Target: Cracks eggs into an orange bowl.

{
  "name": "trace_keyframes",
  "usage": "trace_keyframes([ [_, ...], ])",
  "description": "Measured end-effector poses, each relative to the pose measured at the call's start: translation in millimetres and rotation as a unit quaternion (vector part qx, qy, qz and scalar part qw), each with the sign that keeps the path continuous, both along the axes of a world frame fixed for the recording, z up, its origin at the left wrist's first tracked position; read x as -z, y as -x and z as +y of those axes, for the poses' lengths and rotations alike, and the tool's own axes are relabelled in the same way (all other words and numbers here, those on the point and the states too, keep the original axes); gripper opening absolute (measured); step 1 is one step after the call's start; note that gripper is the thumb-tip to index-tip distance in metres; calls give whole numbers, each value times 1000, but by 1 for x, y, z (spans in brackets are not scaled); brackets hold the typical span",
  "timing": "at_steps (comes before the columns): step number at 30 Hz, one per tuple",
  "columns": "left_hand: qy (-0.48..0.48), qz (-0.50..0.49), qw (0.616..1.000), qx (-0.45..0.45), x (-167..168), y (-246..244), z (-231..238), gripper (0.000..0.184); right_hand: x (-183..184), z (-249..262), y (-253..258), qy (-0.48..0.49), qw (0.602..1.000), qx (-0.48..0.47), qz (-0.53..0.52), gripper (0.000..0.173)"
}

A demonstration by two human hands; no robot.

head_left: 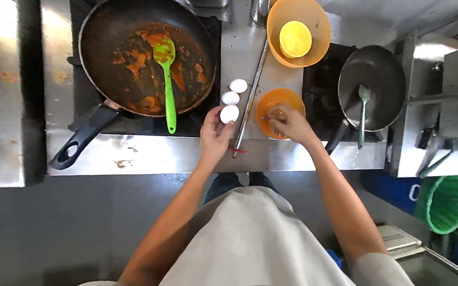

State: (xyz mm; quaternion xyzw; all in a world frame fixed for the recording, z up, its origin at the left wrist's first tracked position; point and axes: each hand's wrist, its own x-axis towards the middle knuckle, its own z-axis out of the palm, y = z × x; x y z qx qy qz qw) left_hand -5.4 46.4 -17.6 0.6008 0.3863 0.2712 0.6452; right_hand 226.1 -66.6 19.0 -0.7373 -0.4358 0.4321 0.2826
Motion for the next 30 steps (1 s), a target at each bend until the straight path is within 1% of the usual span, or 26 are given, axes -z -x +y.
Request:
trace_keyframes([
  [1,47,-37,998,-10,-2,-4,-1,49,-1,-13,-4,-32,995,57,82,21],
  [2,96,-78,992,-19,-6,-8,-1,47,-3,-26,-7,-53,979,117,156,23],
  [3,137,-109,984,-25,-10,-13,-2,46,-3,-36,-10,-61,959,177,212,30],
  [4,171,-129,976,-26,-14,-19,-3,46,-5,-44,-11,-56,940,231,246,34],
  [5,200,-146,969,-24,-16,-24,-5,45,-7,-50,-12,-42,927,266,260,35],
  [6,221,-157,962,-16,-19,-30,-8,44,-10,-56,-13,-24,923,279,262,30],
  [7,233,-159,959,1,-21,-36,-12,44,-14,-61,-13,-5,928,271,256,21],
  [8,238,-151,959,17,-24,-42,-16,43,-19,-66,-13,14,939,250,238,12],
  [9,234,-131,963,29,-27,-48,-21,42,-25,-71,-10,31,951,224,211,9],
  [12,188,-48,980,42,-30,-65,-32,43,-38,-87,0,62,973,184,125,40],
  [13,173,-29,984,41,-29,-69,-34,44,-37,-93,4,65,977,178,93,44],
  [15,153,-7,987,43,-30,-74,-37,45,-35,-105,12,27,983,180,16,38],
  [17,141,9,989,52,-32,-79,-39,43,-37,-111,18,-35,981,183,-54,32],
  [20,132,31,987,81,-33,-85,-46,40,-40,-113,28,-121,972,167,-111,31],
  [23,134,25,986,98,-35,-90,-50,40,-43,-114,34,-221,947,170,-158,30],
  [24,136,29,985,99,-36,-91,-51,41,-39,-113,35,-239,941,172,-169,30],
  [27,114,57,987,103,-38,-92,-57,42,-29,-118,34,-172,954,163,-186,29],
  [28,103,61,987,104,-38,-93,-58,42,-33,-120,31,-168,953,170,-188,30],
  [30,95,58,988,102,-39,-93,-52,42,-43,-121,23,-191,943,187,-197,29],
])
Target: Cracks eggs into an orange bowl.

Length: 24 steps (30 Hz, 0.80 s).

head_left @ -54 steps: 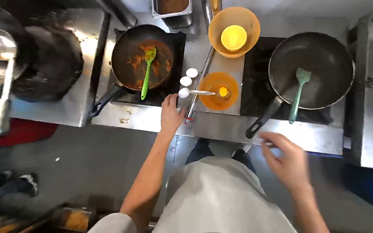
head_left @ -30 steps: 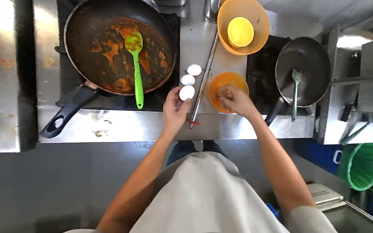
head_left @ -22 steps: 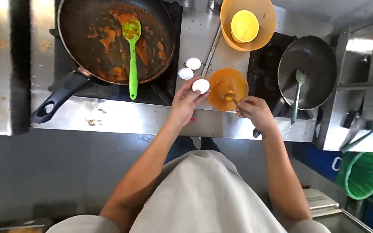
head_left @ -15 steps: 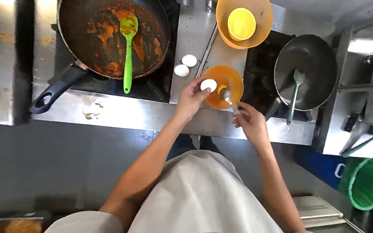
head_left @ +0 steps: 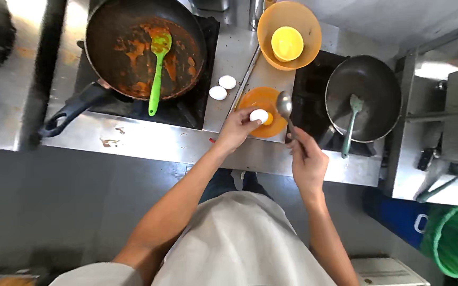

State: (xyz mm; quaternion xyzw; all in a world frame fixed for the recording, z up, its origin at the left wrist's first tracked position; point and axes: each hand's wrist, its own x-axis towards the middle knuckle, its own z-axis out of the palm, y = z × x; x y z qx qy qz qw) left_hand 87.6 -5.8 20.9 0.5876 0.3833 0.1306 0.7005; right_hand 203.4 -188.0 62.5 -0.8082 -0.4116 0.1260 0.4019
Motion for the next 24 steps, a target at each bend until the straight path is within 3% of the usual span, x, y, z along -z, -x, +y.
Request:
trace_keyframes([
  [5,17,-10,1000,1,-2,4,4,42,-10,8,9,-44,997,8,-67,28],
  [12,20,-28,999,14,-1,10,14,43,7,17,12,62,995,17,-71,27],
  [17,6,-42,999,21,-5,6,22,37,20,50,2,237,966,-31,-94,24],
  [20,-57,-17,997,47,-11,6,27,38,5,70,-7,175,984,-20,-12,27],
  [22,-98,-9,993,65,-13,4,29,40,1,85,-15,123,982,-31,141,38],
  [24,-122,-15,990,71,-16,1,30,40,6,98,-20,67,959,-48,271,37],
])
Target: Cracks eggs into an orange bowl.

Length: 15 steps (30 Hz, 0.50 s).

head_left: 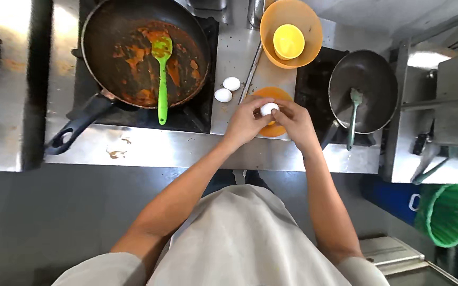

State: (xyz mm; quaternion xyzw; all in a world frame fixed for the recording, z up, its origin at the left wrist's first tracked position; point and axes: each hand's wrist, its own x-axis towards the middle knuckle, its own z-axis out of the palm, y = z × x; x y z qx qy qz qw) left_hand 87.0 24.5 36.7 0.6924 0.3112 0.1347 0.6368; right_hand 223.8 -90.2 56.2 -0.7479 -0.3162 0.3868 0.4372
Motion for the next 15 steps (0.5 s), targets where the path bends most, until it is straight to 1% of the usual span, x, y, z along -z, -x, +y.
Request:
trace_keyframes([
  [1,-12,-3,1000,7,-1,-2,2,40,3,4,-1,-23,999,10,39,35],
  [3,-48,-1,998,29,-3,-4,8,40,7,7,-2,-54,995,32,84,32],
  [6,-110,2,991,70,-2,-8,18,42,11,5,-3,-75,991,59,92,34],
  [9,-133,-4,986,96,-2,-15,23,40,16,8,-2,-78,992,87,56,32],
  [13,-145,-17,983,108,1,-23,25,37,18,5,-7,-72,993,96,6,34],
  [15,-159,-16,981,114,3,-26,27,33,20,0,-8,-60,993,90,-39,36],
])
